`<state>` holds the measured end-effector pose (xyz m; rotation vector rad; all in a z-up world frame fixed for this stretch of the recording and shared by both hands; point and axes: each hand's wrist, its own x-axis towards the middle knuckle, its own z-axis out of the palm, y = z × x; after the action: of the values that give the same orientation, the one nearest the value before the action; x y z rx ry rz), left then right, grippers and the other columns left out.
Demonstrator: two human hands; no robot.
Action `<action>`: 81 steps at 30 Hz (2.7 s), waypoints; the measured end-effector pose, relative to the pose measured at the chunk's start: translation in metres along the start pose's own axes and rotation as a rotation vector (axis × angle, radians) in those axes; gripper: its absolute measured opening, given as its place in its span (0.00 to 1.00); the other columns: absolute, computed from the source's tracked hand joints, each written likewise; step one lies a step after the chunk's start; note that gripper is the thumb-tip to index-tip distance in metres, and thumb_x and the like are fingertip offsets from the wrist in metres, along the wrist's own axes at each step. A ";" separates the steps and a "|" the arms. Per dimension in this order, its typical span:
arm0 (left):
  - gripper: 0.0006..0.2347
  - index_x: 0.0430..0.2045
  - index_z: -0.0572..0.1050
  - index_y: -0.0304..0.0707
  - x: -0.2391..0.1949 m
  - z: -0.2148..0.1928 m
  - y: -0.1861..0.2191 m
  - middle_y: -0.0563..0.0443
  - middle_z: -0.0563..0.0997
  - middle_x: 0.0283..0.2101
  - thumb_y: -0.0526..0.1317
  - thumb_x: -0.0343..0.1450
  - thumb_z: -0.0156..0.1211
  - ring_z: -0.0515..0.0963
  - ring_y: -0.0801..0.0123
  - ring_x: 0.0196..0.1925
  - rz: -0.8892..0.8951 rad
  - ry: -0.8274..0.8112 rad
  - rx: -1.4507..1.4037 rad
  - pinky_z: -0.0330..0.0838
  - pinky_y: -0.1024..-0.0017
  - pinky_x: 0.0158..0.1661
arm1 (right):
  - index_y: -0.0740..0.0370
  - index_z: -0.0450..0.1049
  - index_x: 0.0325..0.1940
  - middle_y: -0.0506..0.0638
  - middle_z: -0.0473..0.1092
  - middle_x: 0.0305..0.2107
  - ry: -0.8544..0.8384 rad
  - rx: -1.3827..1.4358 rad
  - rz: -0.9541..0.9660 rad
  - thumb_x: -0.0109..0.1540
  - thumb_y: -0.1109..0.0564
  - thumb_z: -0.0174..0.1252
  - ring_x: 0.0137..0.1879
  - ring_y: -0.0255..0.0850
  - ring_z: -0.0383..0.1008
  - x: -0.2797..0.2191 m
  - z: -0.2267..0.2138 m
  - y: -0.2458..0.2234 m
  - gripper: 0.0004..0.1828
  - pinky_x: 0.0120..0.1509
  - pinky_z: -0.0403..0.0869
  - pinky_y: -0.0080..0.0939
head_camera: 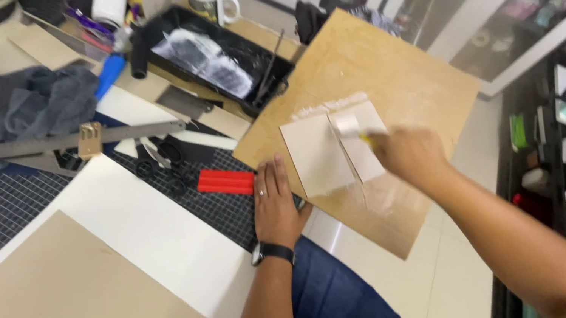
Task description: The person applies glue to two small beige paper pieces using a foam roller, then places them onto a larger white sheet and smooths them with a red plastic scraper. The person repeats the process with a second pair of paper pieces, aligning them and smoothing the surface.
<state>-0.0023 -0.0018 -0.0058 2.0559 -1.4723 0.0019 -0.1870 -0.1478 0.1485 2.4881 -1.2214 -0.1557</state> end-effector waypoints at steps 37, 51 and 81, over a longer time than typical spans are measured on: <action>0.53 0.75 0.42 0.32 0.002 -0.006 0.002 0.34 0.60 0.70 0.50 0.60 0.74 0.51 0.44 0.77 -0.006 -0.032 -0.052 0.51 0.49 0.72 | 0.26 0.77 0.61 0.52 0.82 0.33 -0.092 0.050 0.120 0.64 0.40 0.56 0.42 0.51 0.85 0.018 0.037 0.085 0.20 0.45 0.82 0.53; 0.51 0.75 0.42 0.33 0.000 -0.006 0.003 0.34 0.60 0.70 0.47 0.60 0.74 0.51 0.43 0.77 0.002 -0.020 -0.060 0.47 0.49 0.73 | 0.28 0.77 0.60 0.51 0.81 0.31 -0.039 0.063 0.095 0.63 0.40 0.58 0.40 0.51 0.85 0.018 0.057 0.091 0.20 0.43 0.82 0.52; 0.55 0.75 0.44 0.36 0.002 -0.016 0.001 0.38 0.66 0.65 0.47 0.57 0.79 0.56 0.47 0.73 -0.023 -0.078 -0.155 0.41 0.52 0.75 | 0.40 0.79 0.57 0.48 0.73 0.37 0.598 0.707 -0.227 0.63 0.35 0.64 0.48 0.50 0.79 0.179 0.033 -0.100 0.21 0.53 0.79 0.47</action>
<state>0.0025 0.0041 0.0086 1.9662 -1.4480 -0.1979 -0.0105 -0.2407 0.0914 2.8893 -0.8095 1.0561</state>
